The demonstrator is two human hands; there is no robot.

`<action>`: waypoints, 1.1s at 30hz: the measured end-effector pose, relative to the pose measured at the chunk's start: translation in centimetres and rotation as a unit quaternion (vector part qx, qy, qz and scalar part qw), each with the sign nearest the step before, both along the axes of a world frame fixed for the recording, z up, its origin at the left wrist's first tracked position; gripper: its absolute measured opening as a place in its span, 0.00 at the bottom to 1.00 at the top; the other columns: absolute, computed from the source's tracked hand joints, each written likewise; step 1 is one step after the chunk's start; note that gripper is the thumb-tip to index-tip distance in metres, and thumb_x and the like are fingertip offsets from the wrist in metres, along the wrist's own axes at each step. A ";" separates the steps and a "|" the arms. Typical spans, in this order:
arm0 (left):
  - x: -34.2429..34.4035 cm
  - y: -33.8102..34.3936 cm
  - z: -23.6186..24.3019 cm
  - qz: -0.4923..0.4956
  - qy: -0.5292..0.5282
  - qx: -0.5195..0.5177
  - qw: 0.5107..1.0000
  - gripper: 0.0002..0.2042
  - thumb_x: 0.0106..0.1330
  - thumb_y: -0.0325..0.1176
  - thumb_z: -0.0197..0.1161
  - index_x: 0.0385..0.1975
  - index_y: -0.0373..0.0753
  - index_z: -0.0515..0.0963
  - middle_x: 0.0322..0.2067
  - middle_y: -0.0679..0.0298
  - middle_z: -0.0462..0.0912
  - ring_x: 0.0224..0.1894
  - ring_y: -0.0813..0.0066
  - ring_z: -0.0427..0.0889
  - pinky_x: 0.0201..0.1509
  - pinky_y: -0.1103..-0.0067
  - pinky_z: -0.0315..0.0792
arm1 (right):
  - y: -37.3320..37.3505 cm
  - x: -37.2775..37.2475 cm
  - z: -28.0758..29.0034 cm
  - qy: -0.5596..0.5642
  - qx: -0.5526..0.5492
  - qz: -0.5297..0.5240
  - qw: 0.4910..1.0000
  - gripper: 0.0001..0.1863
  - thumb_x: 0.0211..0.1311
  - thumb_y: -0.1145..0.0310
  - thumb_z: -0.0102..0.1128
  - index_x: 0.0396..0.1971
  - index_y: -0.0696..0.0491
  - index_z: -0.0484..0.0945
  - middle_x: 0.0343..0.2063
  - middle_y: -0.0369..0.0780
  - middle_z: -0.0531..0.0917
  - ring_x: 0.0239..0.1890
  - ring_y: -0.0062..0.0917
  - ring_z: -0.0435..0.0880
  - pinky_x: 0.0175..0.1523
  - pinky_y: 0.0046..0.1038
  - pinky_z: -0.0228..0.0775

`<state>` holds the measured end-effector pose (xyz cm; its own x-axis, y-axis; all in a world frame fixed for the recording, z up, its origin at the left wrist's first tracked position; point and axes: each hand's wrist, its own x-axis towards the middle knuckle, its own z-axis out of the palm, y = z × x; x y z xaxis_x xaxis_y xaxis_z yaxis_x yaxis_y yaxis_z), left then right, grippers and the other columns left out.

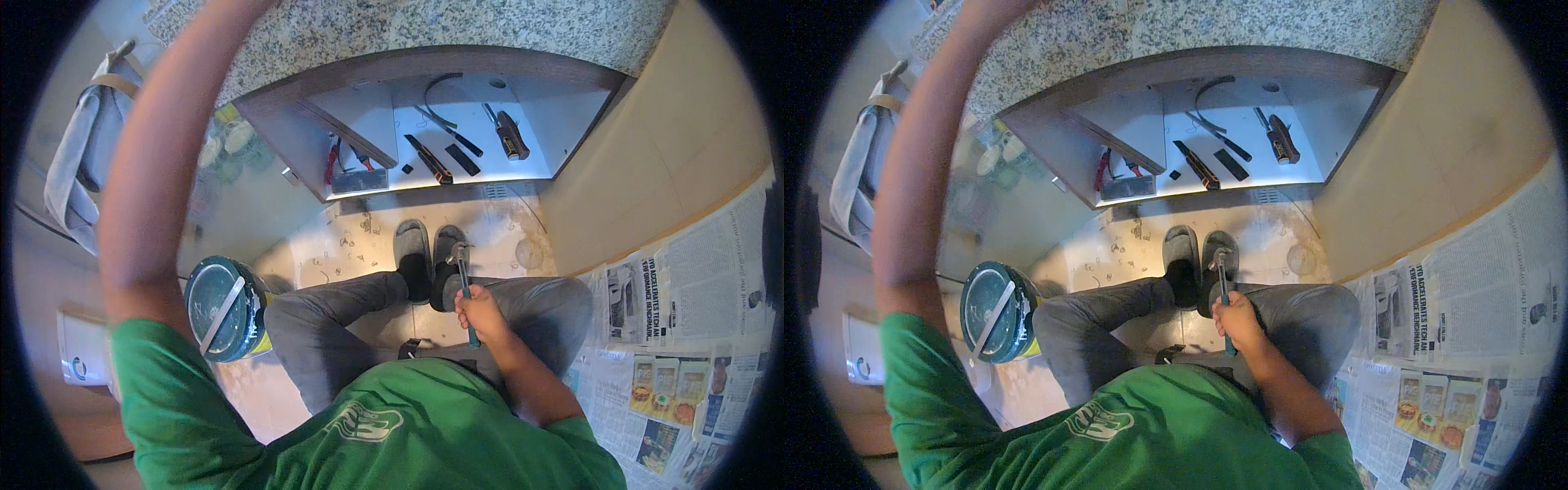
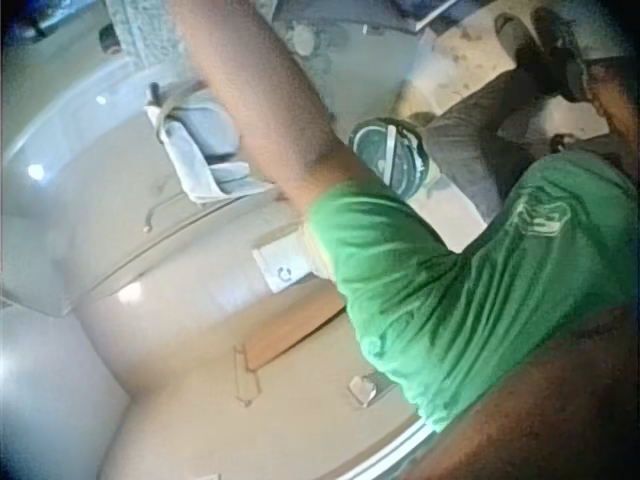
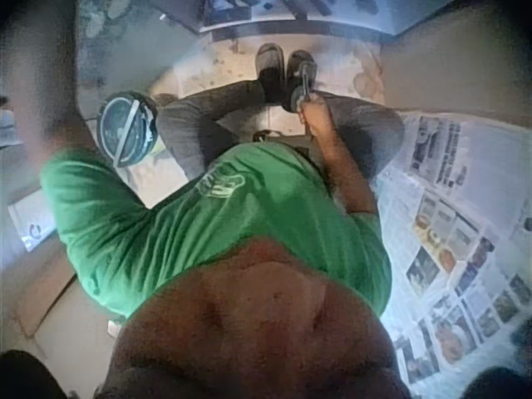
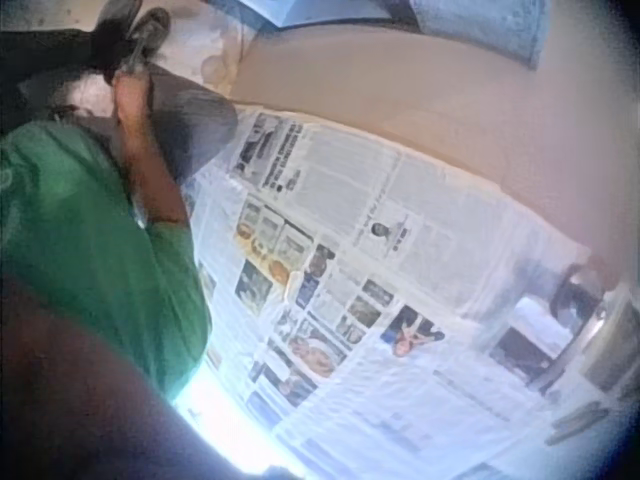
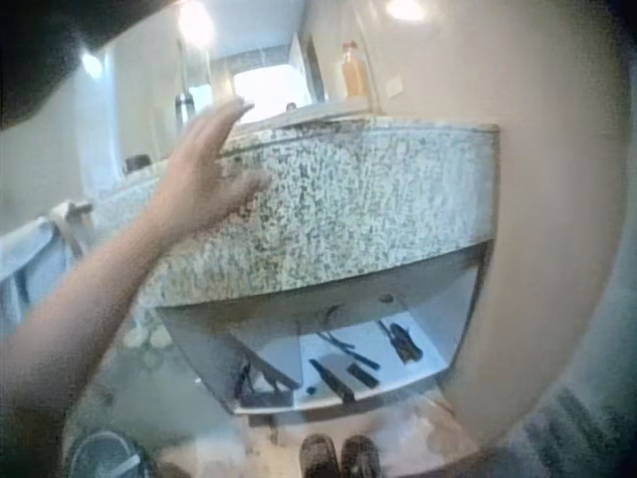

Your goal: The person sits on the floor under a bathroom vanity and uses a utility knife to trim a wooden strip. They then use a hammer to tap the strip into place along the cabinet edge. The person repeats this process with a second strip, fitting both pieces into the cabinet frame.

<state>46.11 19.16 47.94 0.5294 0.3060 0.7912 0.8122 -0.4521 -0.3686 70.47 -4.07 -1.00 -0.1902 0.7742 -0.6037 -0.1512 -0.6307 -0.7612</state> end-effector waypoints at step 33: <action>-20.0 -19.6 -47.8 0.228 -0.185 -0.620 0.728 0.26 0.68 0.53 0.63 0.54 0.36 0.78 0.51 0.49 0.83 0.56 0.47 0.79 0.63 0.61 0.70 | 43.5 2.8 -12.3 -0.618 0.319 0.128 0.707 0.18 0.63 0.58 0.56 0.46 0.53 0.83 0.44 0.56 0.86 0.51 0.52 0.84 0.56 0.47 0.76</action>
